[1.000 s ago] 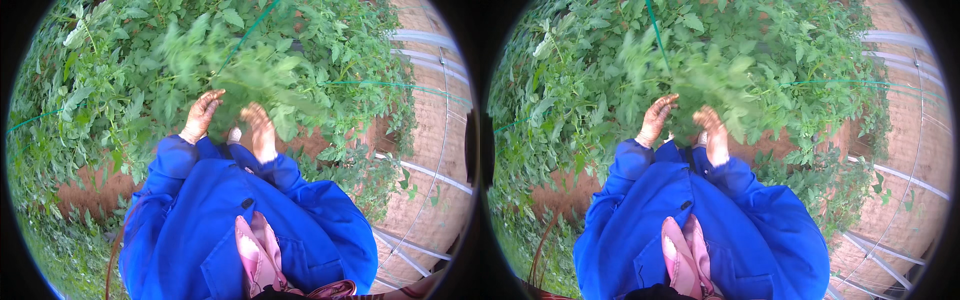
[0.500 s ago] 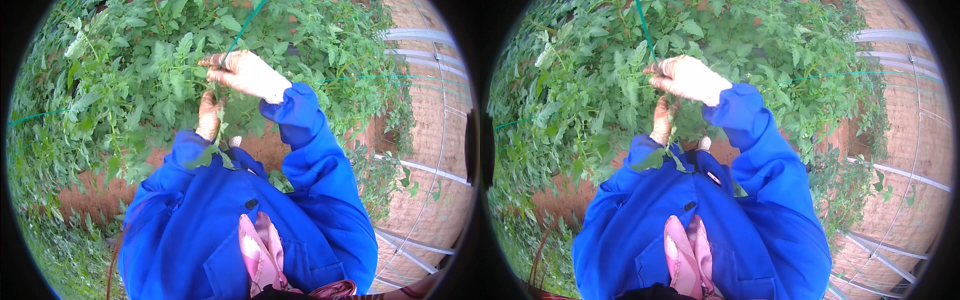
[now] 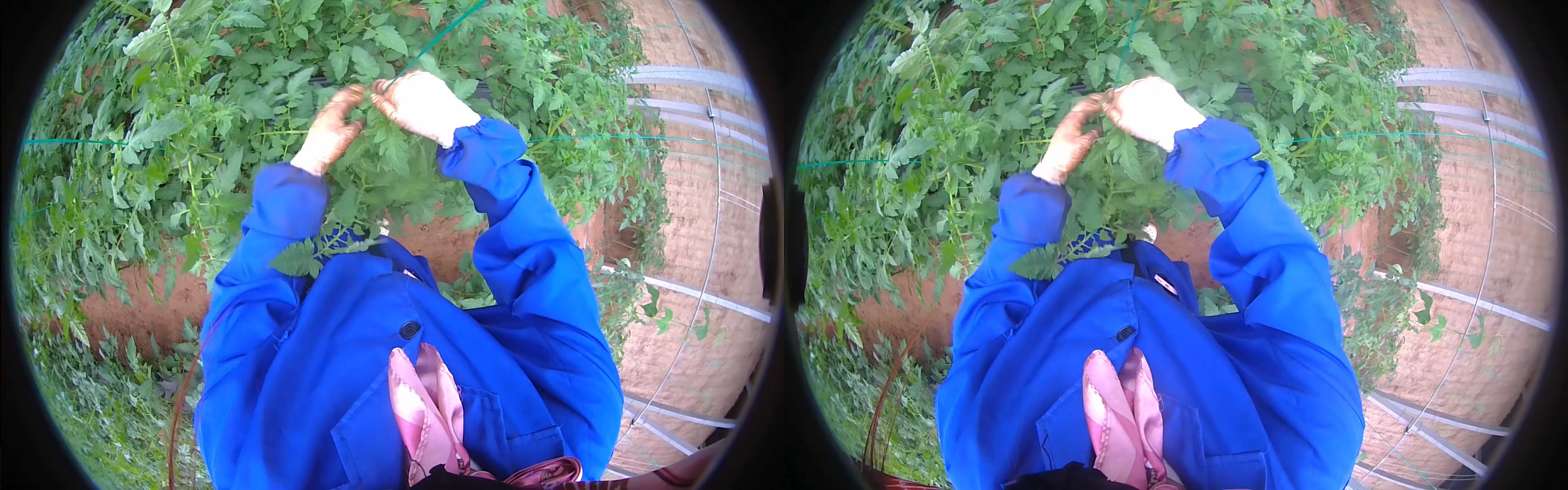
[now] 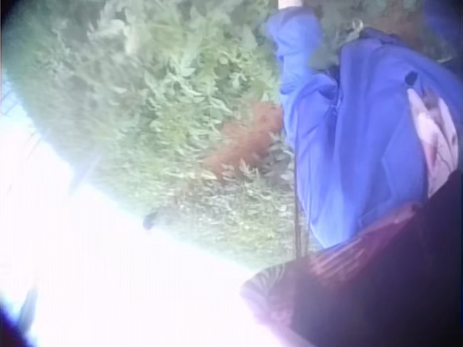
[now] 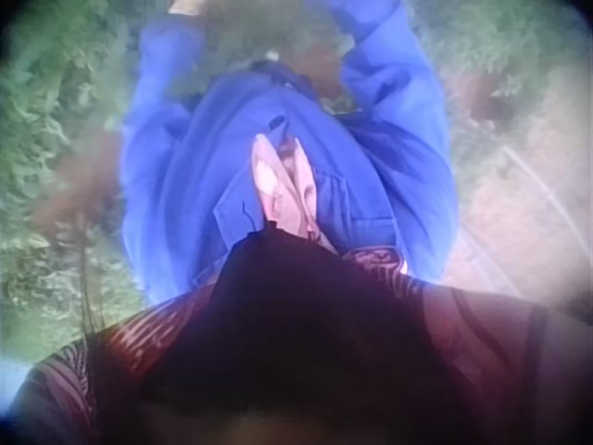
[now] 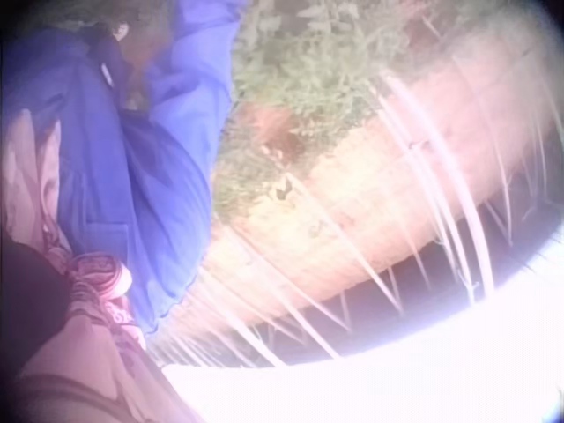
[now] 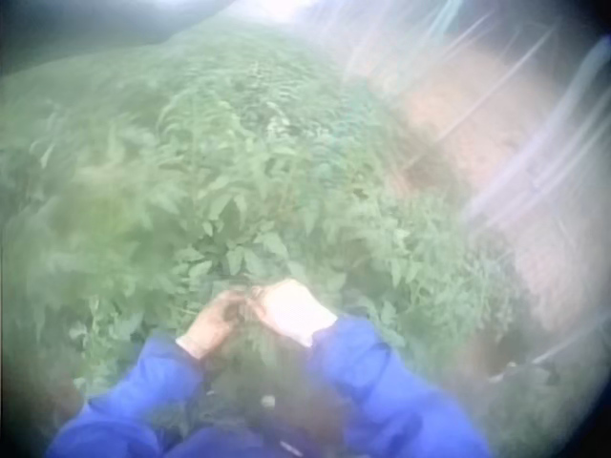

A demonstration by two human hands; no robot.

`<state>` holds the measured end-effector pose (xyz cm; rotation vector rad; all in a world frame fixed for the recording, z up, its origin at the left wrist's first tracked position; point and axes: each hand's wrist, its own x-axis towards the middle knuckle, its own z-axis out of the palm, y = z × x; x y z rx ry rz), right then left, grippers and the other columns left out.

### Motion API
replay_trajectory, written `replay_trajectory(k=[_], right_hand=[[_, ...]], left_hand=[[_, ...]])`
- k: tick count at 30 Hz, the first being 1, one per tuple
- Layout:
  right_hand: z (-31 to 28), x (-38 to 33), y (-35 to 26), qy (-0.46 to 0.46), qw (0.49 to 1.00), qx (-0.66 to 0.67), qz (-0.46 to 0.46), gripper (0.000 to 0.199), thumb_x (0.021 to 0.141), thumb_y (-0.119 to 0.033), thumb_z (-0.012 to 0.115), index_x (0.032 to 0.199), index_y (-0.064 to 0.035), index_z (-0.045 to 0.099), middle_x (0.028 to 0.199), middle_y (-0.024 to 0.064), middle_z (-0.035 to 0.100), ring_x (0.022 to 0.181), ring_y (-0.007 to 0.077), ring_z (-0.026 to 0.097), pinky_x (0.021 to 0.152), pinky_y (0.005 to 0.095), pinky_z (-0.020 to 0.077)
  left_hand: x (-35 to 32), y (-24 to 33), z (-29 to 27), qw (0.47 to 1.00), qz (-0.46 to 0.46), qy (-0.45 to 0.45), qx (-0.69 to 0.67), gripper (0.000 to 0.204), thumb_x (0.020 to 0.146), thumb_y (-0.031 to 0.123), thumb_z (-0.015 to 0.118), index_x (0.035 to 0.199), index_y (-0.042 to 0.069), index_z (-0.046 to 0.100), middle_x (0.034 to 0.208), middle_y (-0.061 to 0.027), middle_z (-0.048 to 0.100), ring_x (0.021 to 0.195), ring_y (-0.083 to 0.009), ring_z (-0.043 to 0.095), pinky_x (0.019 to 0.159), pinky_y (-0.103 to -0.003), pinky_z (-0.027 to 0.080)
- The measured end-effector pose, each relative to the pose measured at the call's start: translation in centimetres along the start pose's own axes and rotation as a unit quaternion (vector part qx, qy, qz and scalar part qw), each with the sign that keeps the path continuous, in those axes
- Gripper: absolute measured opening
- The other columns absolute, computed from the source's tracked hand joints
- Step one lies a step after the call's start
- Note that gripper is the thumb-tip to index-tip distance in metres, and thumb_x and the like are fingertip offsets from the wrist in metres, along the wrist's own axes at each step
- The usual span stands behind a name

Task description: The person repeatedly reaches into tomato plants and removes small leaves or side shoots by hand. The hands move along the stems, plucking foliage and discarding it to the ground. The task continues across multiple plants in a greenhouse row.

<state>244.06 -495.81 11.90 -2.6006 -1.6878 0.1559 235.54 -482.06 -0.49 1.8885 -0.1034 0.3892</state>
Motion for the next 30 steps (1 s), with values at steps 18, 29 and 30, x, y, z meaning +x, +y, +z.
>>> replay_trajectory(k=[18, 29, 30], right_hand=[[3.9, -0.6, 3.1, 0.005, 0.879, 0.472, 0.072, 0.038, 0.086, -0.012, 0.042, 0.124, -0.0126, 0.045, 0.112, 0.0087, 0.058, 0.105, 0.0222, 0.052, 0.087, 0.0307, 0.0408], [8.0, -2.8, -5.1, 0.222, 0.340, 0.914, -0.009, 0.055, 0.073, -0.006, 0.062, 0.124, -0.0061, 0.043, 0.124, 0.0081, 0.048, 0.109, 0.0216, 0.049, 0.093, 0.0339, 0.0380], [7.7, -3.8, -5.1, 0.264, 0.254, 0.930, -0.016, 0.063, 0.073, -0.006, 0.064, 0.129, -0.0074, 0.036, 0.129, 0.0078, 0.044, 0.112, 0.0220, 0.047, 0.095, 0.0353, 0.0371]], left_hand=[[-11.3, -5.6, -0.8, 0.753, -0.243, 0.038, -0.610, 0.034, 0.081, 0.020, 0.057, 0.110, 0.002, 0.056, 0.110, -0.0121, 0.057, 0.108, -0.0240, 0.050, 0.094, -0.033, 0.039], [-7.7, -8.3, -1.5, 0.509, -0.174, 0.046, -0.842, 0.043, 0.084, 0.018, 0.039, 0.123, 0.000, 0.037, 0.132, -0.0175, 0.036, 0.123, -0.0355, 0.034, 0.106, -0.047, 0.020], [-7.2, -6.6, -0.7, 0.563, -0.236, 0.213, -0.763, 0.050, 0.083, 0.023, 0.047, 0.126, 0.000, 0.038, 0.134, -0.0216, 0.033, 0.124, -0.0351, 0.030, 0.105, -0.046, 0.022]])
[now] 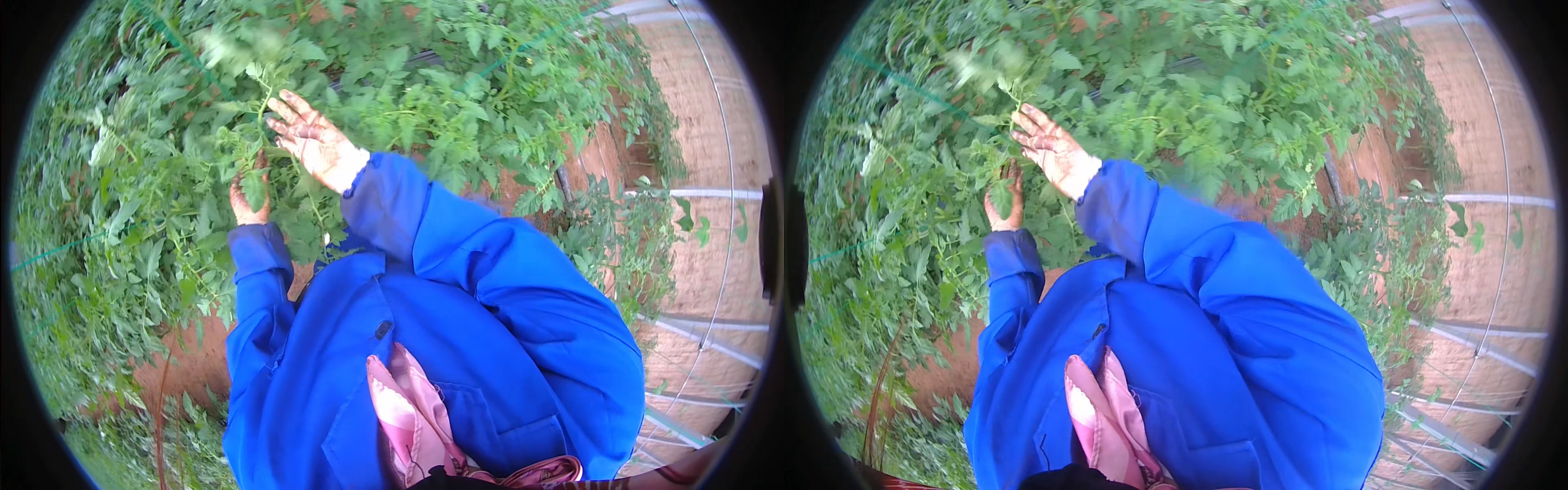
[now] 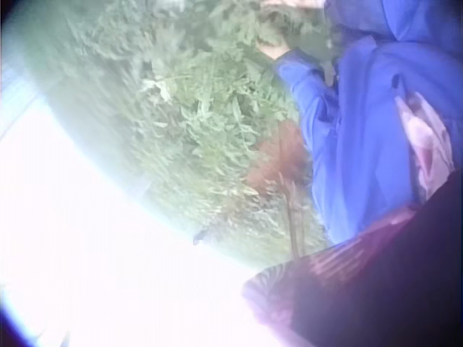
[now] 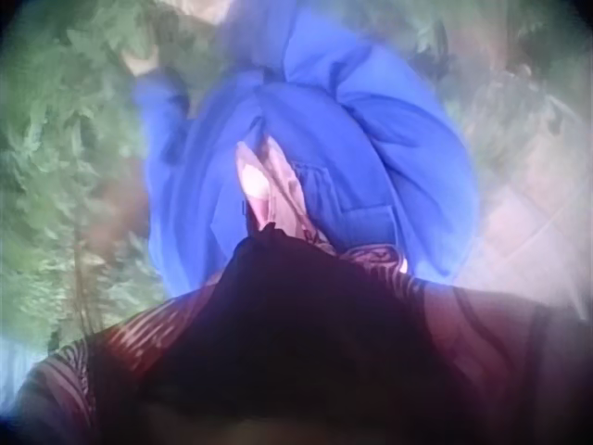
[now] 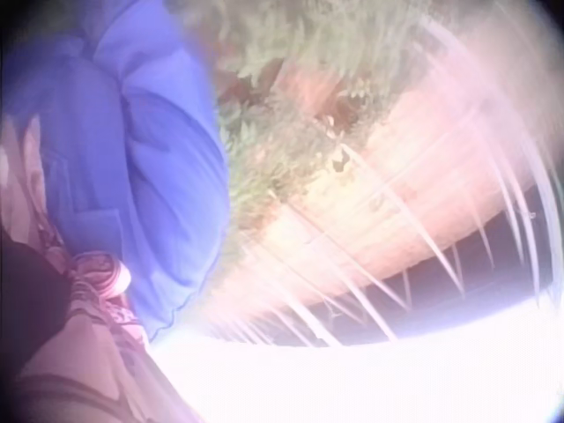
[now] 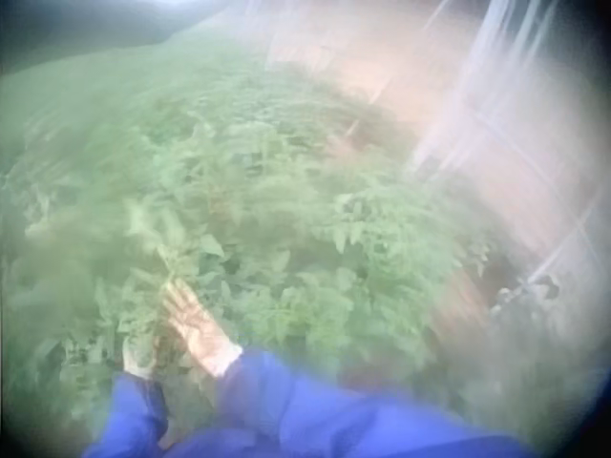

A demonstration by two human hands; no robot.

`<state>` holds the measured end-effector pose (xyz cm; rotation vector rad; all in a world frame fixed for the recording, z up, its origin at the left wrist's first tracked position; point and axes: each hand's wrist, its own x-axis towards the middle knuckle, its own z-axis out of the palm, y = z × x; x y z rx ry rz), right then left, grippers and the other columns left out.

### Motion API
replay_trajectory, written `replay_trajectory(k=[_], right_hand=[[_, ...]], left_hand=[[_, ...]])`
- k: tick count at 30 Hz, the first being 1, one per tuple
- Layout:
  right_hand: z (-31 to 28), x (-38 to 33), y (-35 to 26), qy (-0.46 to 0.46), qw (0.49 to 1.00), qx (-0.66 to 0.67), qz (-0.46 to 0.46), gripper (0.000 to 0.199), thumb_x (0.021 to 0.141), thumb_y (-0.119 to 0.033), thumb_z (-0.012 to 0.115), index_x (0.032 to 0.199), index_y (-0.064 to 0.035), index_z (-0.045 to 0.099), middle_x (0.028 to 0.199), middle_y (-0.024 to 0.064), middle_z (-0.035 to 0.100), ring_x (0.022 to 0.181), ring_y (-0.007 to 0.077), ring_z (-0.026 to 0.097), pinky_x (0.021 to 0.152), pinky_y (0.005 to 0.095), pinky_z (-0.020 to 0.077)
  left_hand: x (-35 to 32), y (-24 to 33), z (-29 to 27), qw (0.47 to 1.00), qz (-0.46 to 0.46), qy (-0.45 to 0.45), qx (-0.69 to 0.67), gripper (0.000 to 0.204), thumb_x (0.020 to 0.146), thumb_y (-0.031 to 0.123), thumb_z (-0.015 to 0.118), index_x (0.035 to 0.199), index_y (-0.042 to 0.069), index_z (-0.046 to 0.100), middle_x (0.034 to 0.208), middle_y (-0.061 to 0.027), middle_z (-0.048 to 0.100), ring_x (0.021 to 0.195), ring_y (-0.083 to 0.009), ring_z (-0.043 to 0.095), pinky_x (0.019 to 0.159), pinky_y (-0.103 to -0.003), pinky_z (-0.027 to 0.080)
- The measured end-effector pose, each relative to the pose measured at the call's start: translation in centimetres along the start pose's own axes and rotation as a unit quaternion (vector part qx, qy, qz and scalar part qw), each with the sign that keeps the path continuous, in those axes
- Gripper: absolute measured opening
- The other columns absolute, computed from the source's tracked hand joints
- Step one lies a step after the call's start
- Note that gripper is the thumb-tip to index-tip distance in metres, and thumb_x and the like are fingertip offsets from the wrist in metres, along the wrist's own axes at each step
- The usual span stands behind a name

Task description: The person repeatedly reaches into tomato plants and removes small leaves or side shoots by hand. The hands move along the stems, plucking foliage and discarding it to the ground. The task continues across multiple plants in a greenhouse row.

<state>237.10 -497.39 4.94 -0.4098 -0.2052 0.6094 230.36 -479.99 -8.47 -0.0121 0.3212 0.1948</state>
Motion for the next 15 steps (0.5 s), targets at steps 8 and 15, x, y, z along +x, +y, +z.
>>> replay_trajectory(k=[8, 15], right_hand=[[-2.6, -15.7, -16.4, 0.061, 0.954, -0.292, 0.030, 0.041, 0.082, -0.020, 0.056, 0.114, 0.0038, 0.048, 0.113, 0.0148, 0.055, 0.098, 0.0242, 0.057, 0.092, 0.0377, 0.0396], [-11.3, -15.6, -34.1, 0.135, 0.928, -0.306, -0.165, 0.038, 0.083, -0.016, 0.052, 0.114, 0.0068, 0.047, 0.108, 0.0159, 0.057, 0.101, 0.0247, 0.056, 0.095, 0.0362, 0.0380]], left_hand=[[-10.0, -7.8, 5.6, 0.647, 0.262, 0.071, 0.713, 0.038, 0.083, 0.004, 0.044, 0.121, 0.003, 0.045, 0.123, -0.0114, 0.048, 0.113, -0.0232, 0.045, 0.100, -0.036, 0.029], [-12.2, -31.0, 6.9, 0.701, -0.088, -0.162, 0.689, 0.031, 0.087, 0.009, 0.049, 0.116, -0.001, 0.046, 0.121, -0.0134, 0.050, 0.111, -0.0219, 0.048, 0.097, -0.033, 0.035]])
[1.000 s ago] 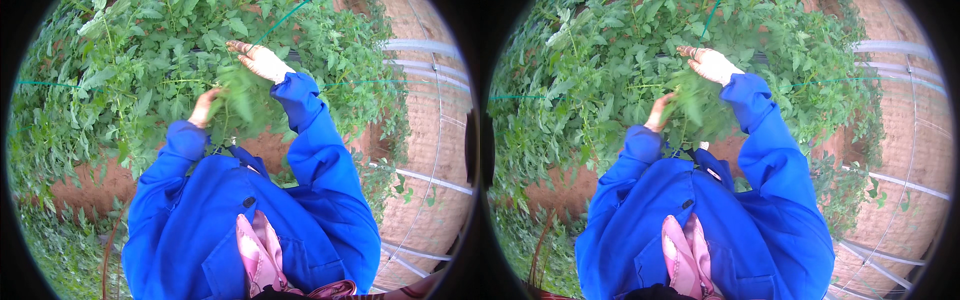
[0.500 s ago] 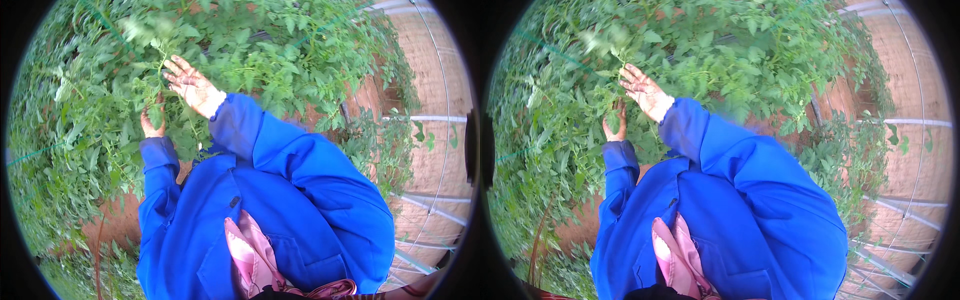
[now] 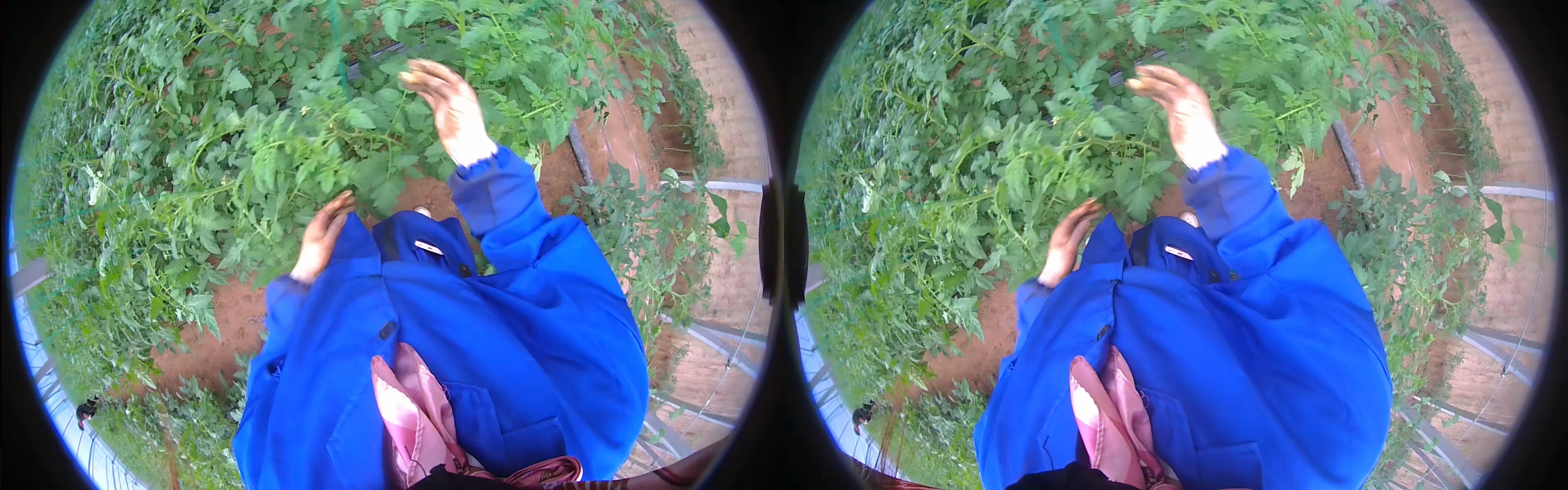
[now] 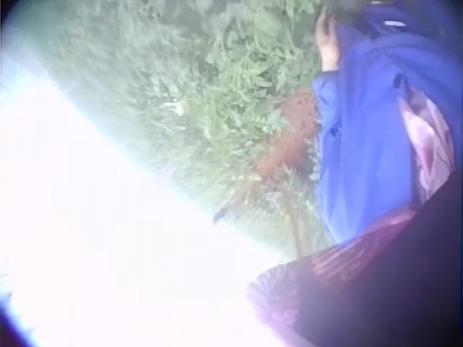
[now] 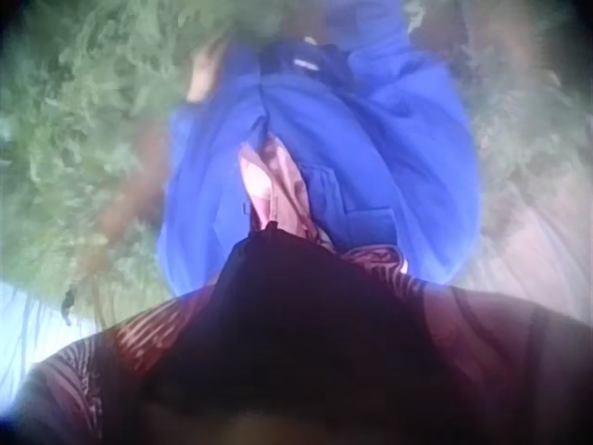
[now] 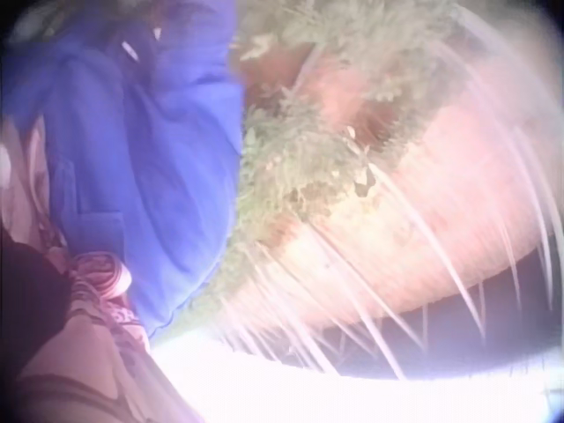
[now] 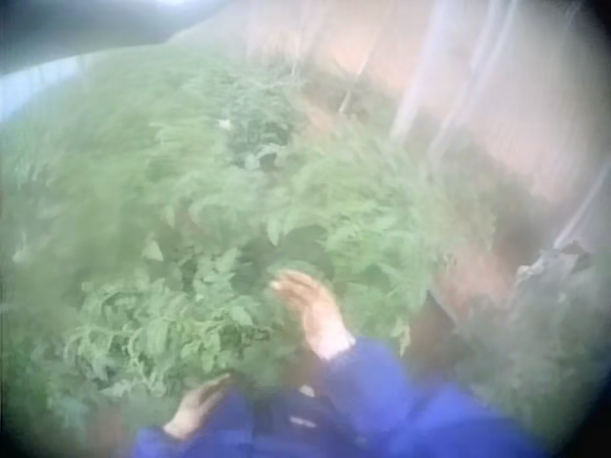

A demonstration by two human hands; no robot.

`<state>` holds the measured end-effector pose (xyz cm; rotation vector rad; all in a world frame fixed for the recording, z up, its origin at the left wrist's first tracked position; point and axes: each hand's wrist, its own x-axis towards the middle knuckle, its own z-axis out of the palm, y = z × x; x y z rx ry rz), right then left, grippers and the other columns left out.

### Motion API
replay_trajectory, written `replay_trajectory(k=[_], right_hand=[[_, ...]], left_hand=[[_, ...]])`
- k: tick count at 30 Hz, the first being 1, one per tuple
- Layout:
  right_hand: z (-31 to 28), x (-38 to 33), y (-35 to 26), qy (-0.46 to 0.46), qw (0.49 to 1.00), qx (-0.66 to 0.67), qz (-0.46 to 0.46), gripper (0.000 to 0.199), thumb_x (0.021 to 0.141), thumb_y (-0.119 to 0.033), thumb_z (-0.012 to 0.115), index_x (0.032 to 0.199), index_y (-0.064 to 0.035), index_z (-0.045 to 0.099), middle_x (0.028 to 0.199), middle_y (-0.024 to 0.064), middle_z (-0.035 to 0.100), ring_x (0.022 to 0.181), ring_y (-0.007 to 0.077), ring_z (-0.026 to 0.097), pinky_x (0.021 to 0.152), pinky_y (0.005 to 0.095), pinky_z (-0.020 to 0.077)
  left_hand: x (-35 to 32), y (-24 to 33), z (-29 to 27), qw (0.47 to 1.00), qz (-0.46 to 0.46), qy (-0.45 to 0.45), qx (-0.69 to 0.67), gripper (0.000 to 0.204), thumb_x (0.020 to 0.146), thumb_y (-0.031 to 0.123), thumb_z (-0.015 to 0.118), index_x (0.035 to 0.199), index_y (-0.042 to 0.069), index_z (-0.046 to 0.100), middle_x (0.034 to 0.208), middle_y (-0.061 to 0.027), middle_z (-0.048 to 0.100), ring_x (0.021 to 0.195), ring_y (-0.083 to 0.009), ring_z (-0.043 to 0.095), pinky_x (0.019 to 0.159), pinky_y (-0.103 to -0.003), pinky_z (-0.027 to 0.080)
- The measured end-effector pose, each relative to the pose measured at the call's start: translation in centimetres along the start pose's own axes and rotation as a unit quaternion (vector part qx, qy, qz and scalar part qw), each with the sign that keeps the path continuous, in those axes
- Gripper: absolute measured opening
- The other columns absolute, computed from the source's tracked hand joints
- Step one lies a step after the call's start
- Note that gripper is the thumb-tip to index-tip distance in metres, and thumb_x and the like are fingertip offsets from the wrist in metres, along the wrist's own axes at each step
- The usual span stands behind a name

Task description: The person repeatedly reaches into tomato plants and removes small leaves or side shoots by hand. The hands move along the stems, plucking foliage and discarding it to the ground. The task continues across multiple plants in a greenhouse row.

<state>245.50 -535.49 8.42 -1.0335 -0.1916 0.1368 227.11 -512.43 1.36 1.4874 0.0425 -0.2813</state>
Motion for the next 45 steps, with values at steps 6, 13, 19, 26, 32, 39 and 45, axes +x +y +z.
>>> replay_trajectory(k=[6, 13, 19, 26, 32, 39, 45], right_hand=[[3.3, 5.9, 4.6, -0.225, 0.951, -0.213, 0.010, 0.056, 0.079, -0.021, 0.063, 0.129, -0.0099, 0.039, 0.136, 0.0110, 0.034, 0.129, 0.0223, 0.026, 0.105, 0.0303, 0.0197], [-1.2, 3.1, 2.8, -0.154, 0.886, -0.403, 0.171, 0.024, 0.086, -0.029, 0.052, 0.086, -0.0082, 0.063, 0.075, 0.0018, 0.064, 0.064, 0.0109, 0.059, 0.065, 0.0246, 0.0450], [-0.3, 1.3, 3.8, -0.355, 0.736, -0.571, -0.082, 0.029, 0.085, -0.028, 0.049, 0.083, -0.0017, 0.062, 0.091, 0.0129, 0.062, 0.089, 0.0292, 0.057, 0.080, 0.0328, 0.0448], [1.3, 5.9, 4.1, -0.419, 0.677, -0.587, -0.151, 0.025, 0.082, -0.024, 0.047, 0.076, -0.0038, 0.061, 0.079, 0.0161, 0.060, 0.077, 0.0332, 0.057, 0.069, 0.0395, 0.0469], [0.8, 8.6, 2.7, -0.320, 0.551, -0.764, -0.102, 0.033, 0.087, -0.034, 0.042, 0.082, -0.0069, 0.059, 0.077, 0.0152, 0.059, 0.076, 0.0340, 0.057, 0.067, 0.0424, 0.0464], [4.4, 8.6, 2.4, -0.318, 0.519, -0.793, -0.034, 0.035, 0.086, -0.034, 0.042, 0.075, -0.0058, 0.060, 0.071, 0.0159, 0.058, 0.071, 0.0336, 0.057, 0.063, 0.0427, 0.0465], [8.2, 7.8, 3.5, -0.378, 0.485, -0.783, -0.093, 0.037, 0.086, -0.037, 0.039, 0.096, -0.0088, 0.061, 0.079, 0.0146, 0.061, 0.076, 0.0321, 0.058, 0.065, 0.0406, 0.0468]], left_hand=[[11.4, -18.1, -1.6, 0.876, -0.085, 0.270, -0.389, 0.036, 0.087, 0.029, 0.043, 0.116, 0.009, 0.046, 0.124, -0.0089, 0.046, 0.110, -0.0262, 0.045, 0.088, -0.041, 0.037], [17.5, -16.0, -3.3, 0.764, 0.106, 0.382, -0.508, 0.023, 0.085, 0.030, 0.044, 0.094, 0.013, 0.056, 0.127, -0.0081, 0.045, 0.125, -0.0308, 0.031, 0.100, -0.050, 0.029], [22.7, -5.1, 2.2, 0.837, -0.104, 0.211, -0.493, 0.037, 0.088, 0.027, 0.041, 0.116, 0.003, 0.048, 0.121, -0.0114, 0.049, 0.111, -0.0270, 0.046, 0.097, -0.039, 0.034], [23.2, -4.7, 0.2, 0.974, -0.060, 0.109, -0.187, 0.036, 0.086, 0.015, 0.042, 0.119, 0.001, 0.045, 0.125, -0.0132, 0.046, 0.114, -0.0244, 0.044, 0.099, -0.035, 0.033], [17.3, -8.4, -0.9, 0.993, 0.057, 0.055, -0.091, 0.038, 0.084, 0.002, 0.044, 0.122, -0.002, 0.042, 0.131, -0.0136, 0.041, 0.120, -0.0214, 0.039, 0.100, -0.032, 0.032], [17.0, -5.9, 5.7, 0.997, 0.064, 0.036, -0.021, 0.046, 0.081, 0.010, 0.050, 0.126, 0.003, 0.041, 0.125, -0.0176, 0.046, 0.117, -0.0267, 0.044, 0.096, -0.032, 0.035], [15.4, -5.6, 7.8, 0.945, 0.083, -0.123, 0.292, 0.030, 0.071, 0.008, 0.054, 0.100, 0.001, 0.056, 0.100, -0.0177, 0.058, 0.097, -0.0301, 0.056, 0.084, -0.036, 0.043]])
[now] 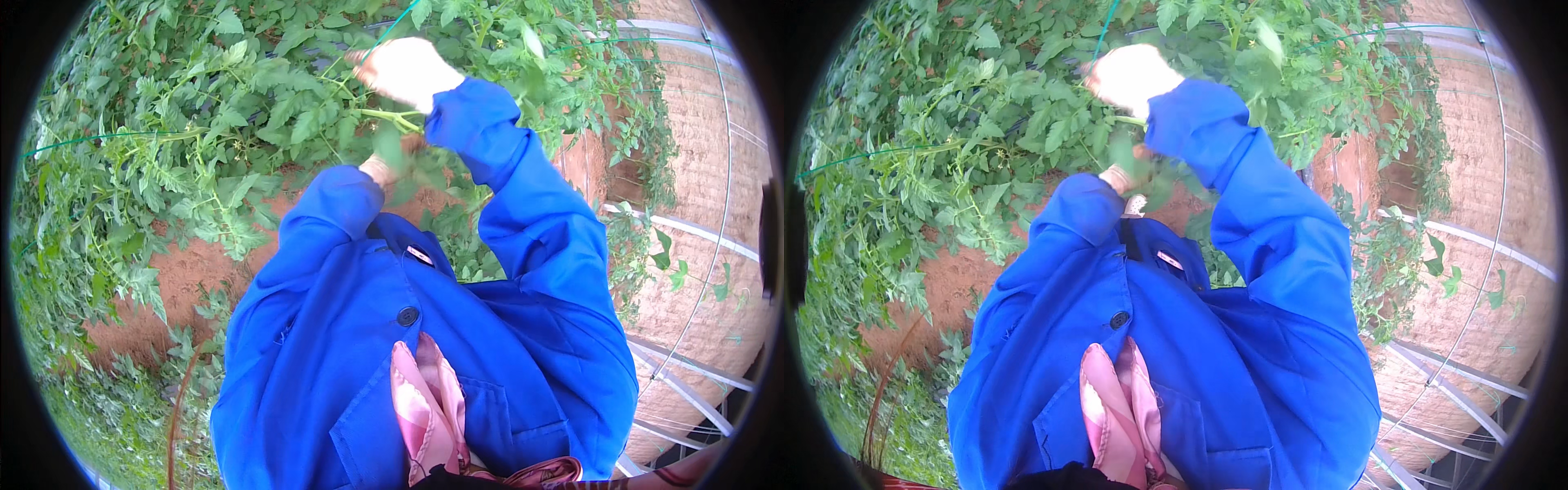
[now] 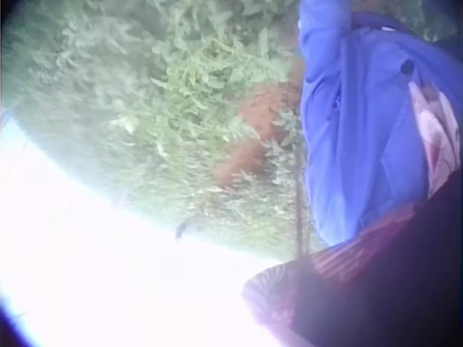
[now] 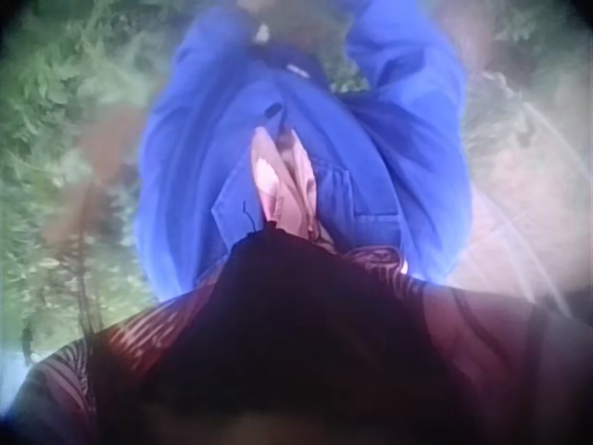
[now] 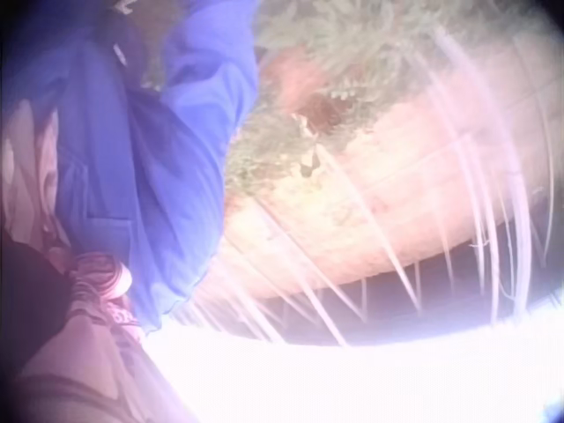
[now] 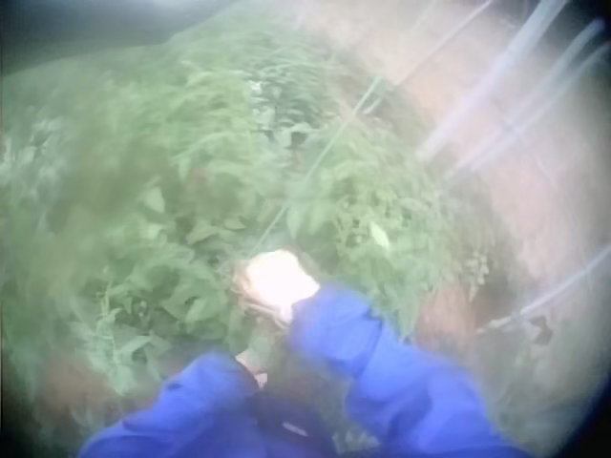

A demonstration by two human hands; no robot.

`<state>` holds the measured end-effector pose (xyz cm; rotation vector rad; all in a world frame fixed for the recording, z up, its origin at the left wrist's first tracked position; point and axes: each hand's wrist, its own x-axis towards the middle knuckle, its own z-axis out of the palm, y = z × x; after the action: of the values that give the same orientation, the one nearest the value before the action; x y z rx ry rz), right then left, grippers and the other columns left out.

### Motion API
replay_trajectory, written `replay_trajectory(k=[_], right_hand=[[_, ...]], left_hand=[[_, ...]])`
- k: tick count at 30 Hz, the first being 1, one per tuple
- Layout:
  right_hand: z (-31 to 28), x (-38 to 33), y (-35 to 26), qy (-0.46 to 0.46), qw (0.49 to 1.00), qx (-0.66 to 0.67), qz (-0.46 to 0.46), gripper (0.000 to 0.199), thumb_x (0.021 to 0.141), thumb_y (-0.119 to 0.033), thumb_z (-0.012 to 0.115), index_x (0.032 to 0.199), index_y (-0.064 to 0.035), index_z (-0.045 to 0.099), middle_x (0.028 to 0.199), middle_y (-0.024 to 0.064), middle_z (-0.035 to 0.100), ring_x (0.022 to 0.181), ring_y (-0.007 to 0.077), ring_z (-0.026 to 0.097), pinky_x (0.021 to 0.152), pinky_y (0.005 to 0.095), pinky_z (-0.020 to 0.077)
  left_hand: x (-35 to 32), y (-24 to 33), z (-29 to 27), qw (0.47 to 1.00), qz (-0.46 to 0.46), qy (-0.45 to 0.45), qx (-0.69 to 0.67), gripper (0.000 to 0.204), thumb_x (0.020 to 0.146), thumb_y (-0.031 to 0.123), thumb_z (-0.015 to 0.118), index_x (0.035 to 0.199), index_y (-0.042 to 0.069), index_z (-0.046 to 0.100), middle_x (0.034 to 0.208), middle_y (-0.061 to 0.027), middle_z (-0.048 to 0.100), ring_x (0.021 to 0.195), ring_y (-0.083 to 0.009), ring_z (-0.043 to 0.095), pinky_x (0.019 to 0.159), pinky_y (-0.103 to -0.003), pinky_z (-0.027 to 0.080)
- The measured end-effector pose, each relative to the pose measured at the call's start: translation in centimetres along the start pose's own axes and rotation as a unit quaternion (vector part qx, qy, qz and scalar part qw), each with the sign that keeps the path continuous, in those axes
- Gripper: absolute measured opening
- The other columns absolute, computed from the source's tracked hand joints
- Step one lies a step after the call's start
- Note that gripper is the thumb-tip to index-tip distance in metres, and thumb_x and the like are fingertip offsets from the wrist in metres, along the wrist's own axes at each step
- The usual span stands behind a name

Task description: The person repeatedly reaches into tomato plants and removes small leaves or side shoots by hand. The hands move along the stems, plucking foliage and discarding it to the ground. The task continues across multiple plants in a greenhouse row.

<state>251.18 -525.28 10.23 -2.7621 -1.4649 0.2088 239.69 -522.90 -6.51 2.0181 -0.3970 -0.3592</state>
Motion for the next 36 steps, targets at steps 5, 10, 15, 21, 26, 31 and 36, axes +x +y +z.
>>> replay_trajectory(k=[5, 10, 15, 21, 26, 31, 36], right_hand=[[3.8, 0.1, 11.9, 0.000, 0.991, 0.125, 0.041, 0.041, 0.087, -0.037, 0.039, 0.109, -0.0078, 0.057, 0.090, 0.0162, 0.060, 0.090, 0.0325, 0.056, 0.079, 0.0390, 0.0443], [7.7, -1.7, 11.3, 0.033, 0.952, 0.269, 0.143, 0.040, 0.088, -0.037, 0.037, 0.104, -0.0063, 0.057, 0.092, 0.0164, 0.061, 0.090, 0.0334, 0.055, 0.080, 0.0378, 0.0429], [11.5, -3.6, 8.5, 0.004, 0.898, 0.358, 0.255, 0.033, 0.087, -0.031, 0.040, 0.091, -0.0045, 0.060, 0.087, 0.0183, 0.060, 0.084, 0.0344, 0.056, 0.075, 0.0392, 0.0435], [9.9, -6.4, 6.9, -0.018, 0.919, 0.263, 0.293, 0.030, 0.086, -0.030, 0.042, 0.088, -0.0039, 0.058, 0.087, 0.0210, 0.059, 0.087, 0.0381, 0.054, 0.076, 0.0433, 0.0424], [10.9, -8.9, 4.4, 0.122, 0.899, 0.272, 0.322, 0.026, 0.086, -0.024, 0.045, 0.088, -0.0009, 0.057, 0.077, 0.0203, 0.057, 0.075, 0.0374, 0.056, 0.066, 0.0418, 0.0446], [12.6, -7.9, 0.3, 0.136, 0.926, 0.159, 0.313, 0.026, 0.086, -0.023, 0.044, 0.081, -0.0012, 0.056, 0.075, 0.0178, 0.058, 0.073, 0.0335, 0.057, 0.065, 0.0414, 0.0459], [12.5, -6.8, 0.8, 0.152, 0.958, 0.150, 0.192, 0.027, 0.083, -0.019, 0.043, 0.095, 0.0002, 0.056, 0.086, 0.0186, 0.059, 0.079, 0.0331, 0.057, 0.077, 0.0383, 0.0440]], left_hand=[[-8.9, -9.3, -2.2, 0.915, 0.115, 0.006, -0.387, 0.032, 0.078, 0.011, 0.051, 0.109, 0.001, 0.053, 0.115, -0.0131, 0.054, 0.108, -0.0257, 0.050, 0.092, -0.038, 0.039], [-14.5, -15.4, -4.1, 0.596, 0.090, 0.211, -0.769, 0.039, 0.084, 0.018, 0.048, 0.120, 0.004, 0.045, 0.121, -0.0152, 0.049, 0.111, -0.0289, 0.046, 0.095, -0.045, 0.036], [-7.1, -13.3, 1.3, 0.652, -0.084, 0.240, -0.714, 0.053, 0.082, 0.016, 0.054, 0.129, 0.004, 0.031, 0.131, -0.0190, 0.038, 0.114, -0.0360, 0.044, 0.099, -0.044, 0.032], [7.3, -11.2, 0.6, 0.595, -0.192, 0.348, -0.699, 0.032, 0.088, 0.021, 0.043, 0.117, 0.009, 0.044, 0.118, -0.0073, 0.050, 0.104, -0.0206, 0.049, 0.088, -0.037, 0.038], [9.5, -16.9, 1.5, 0.574, -0.091, 0.341, -0.739, 0.020, 0.084, 0.016, 0.051, 0.104, 0.013, 0.053, 0.104, -0.0036, 0.056, 0.091, -0.0213, 0.054, 0.077, -0.032, 0.042], [10.0, -9.5, -3.8, 0.522, -0.075, 0.228, -0.818, 0.032, 0.087, 0.005, 0.040, 0.119, 0.010, 0.044, 0.122, -0.0126, 0.049, 0.109, -0.0238, 0.049, 0.083, -0.035, 0.041], [11.2, -9.0, -0.5, 0.699, -0.155, 0.251, -0.652, 0.048, 0.080, -0.005, 0.035, 0.127, 0.007, 0.037, 0.122, -0.0136, 0.046, 0.103, -0.0207, 0.049, 0.089, -0.032, 0.039]])
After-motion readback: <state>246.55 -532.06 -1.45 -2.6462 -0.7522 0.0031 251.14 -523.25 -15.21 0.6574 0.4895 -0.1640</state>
